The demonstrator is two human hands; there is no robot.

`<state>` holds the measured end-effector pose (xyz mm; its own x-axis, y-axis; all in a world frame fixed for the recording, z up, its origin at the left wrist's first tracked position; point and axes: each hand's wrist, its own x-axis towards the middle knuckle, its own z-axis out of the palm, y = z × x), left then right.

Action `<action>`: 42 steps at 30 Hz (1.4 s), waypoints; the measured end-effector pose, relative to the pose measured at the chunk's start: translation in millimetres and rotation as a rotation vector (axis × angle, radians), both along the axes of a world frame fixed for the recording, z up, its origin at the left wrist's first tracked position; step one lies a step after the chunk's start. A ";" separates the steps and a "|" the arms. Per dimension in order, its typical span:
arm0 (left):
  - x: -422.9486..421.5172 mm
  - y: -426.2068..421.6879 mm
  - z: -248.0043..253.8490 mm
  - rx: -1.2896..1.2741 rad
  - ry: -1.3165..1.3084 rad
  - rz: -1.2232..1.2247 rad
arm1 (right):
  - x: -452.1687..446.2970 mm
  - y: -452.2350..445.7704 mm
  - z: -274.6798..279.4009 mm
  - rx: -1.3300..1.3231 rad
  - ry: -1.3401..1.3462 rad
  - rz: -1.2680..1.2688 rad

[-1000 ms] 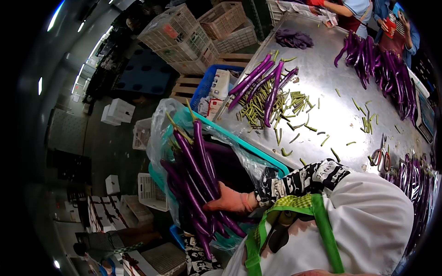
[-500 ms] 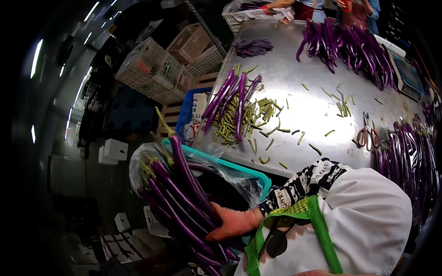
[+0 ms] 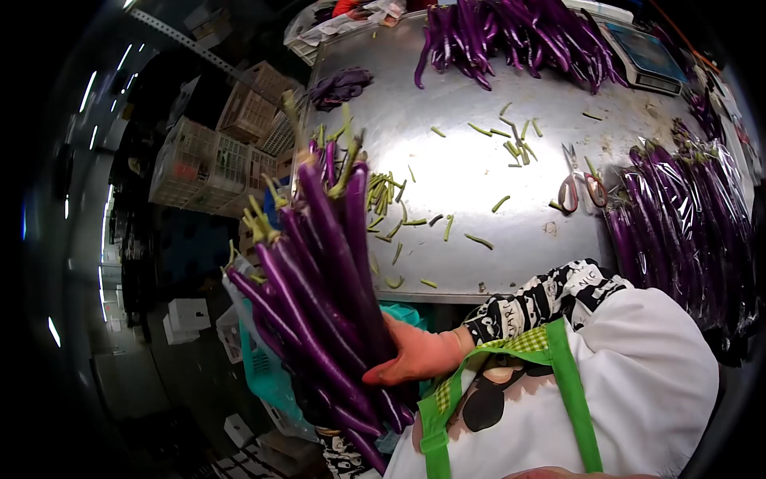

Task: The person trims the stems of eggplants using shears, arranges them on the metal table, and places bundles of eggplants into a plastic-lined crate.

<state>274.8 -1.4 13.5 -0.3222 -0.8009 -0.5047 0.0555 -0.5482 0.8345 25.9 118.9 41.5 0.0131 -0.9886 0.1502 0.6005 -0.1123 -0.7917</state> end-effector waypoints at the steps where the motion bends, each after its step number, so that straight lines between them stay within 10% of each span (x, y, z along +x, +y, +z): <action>1: -10.2 2.3 1.5 0.002 0.013 -0.011 | -8.2 3.0 -2.5 0.002 -0.013 -0.035; 25: -260.7 70.5 -28.4 0.281 0.650 -0.257 | -190.4 102.5 -37.0 0.339 -0.152 -0.229; 31: -306.5 18.7 -61.2 -1.407 -0.017 -0.713 | -204.8 106.6 -68.5 0.310 -0.145 -0.440; 36: -352.5 -37.9 -80.5 -1.230 0.018 -1.177 | -206.7 92.0 -138.0 0.441 -0.123 -0.457; 37: -371.6 -28.4 -83.0 -0.297 -0.180 -0.906 | -208.5 89.3 -144.7 0.493 -0.137 -0.419; 42: -358.1 -37.5 -90.0 -0.710 -0.661 -0.832 | -221.3 94.3 -132.5 0.551 -0.073 -0.331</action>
<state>-83.4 -38.8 -76.5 -0.7068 -0.6377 -0.3061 -0.6238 0.3579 0.6948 -195.5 213.2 -91.0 -0.2963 -0.8714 -0.3910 0.6582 0.1103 -0.7447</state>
